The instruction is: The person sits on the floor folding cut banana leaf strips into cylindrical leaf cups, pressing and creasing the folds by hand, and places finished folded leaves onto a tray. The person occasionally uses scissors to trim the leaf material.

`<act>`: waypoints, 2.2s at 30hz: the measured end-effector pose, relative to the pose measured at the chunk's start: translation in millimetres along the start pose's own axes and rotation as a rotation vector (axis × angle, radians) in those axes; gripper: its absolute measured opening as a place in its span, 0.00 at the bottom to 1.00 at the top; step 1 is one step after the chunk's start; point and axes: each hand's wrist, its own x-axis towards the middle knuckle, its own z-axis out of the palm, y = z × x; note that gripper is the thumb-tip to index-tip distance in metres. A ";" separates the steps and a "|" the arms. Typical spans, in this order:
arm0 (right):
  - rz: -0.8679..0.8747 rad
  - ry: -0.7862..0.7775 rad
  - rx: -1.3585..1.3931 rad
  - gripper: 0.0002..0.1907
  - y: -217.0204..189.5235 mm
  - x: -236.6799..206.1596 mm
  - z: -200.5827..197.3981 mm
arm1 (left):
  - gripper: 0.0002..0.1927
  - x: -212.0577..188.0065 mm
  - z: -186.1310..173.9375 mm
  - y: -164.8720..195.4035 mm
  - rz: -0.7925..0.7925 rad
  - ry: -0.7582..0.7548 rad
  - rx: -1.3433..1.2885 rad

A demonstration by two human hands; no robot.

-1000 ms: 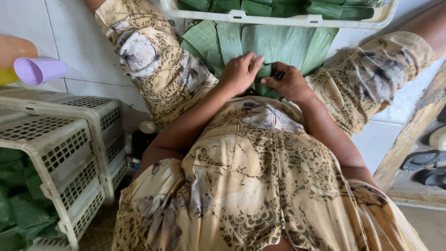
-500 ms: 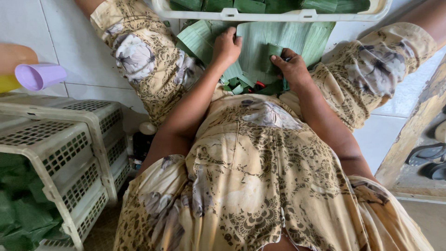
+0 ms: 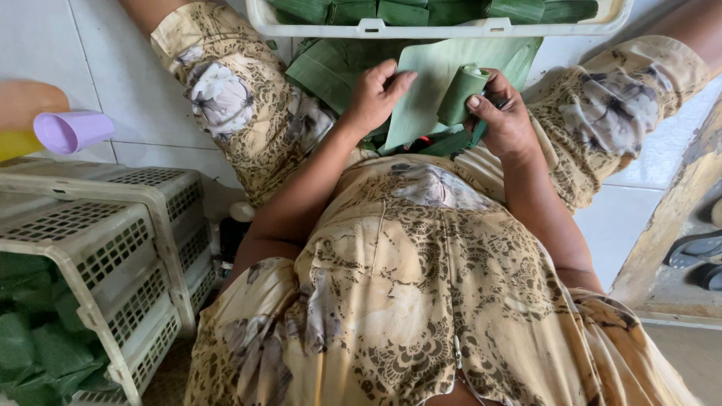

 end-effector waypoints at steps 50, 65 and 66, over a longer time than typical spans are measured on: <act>-0.051 0.005 -0.312 0.07 15.0 18.3 56.2 | 0.14 -38.1 8.1 63.7 -0.132 0.052 -0.417; -0.280 0.059 -0.800 0.27 -0.9 0.3 101.0 | 0.37 -49.5 17.9 76.8 0.029 0.010 -0.506; -0.334 0.078 -0.855 0.28 1.4 0.8 101.2 | 0.39 -50.4 19.3 76.4 0.050 0.016 -0.488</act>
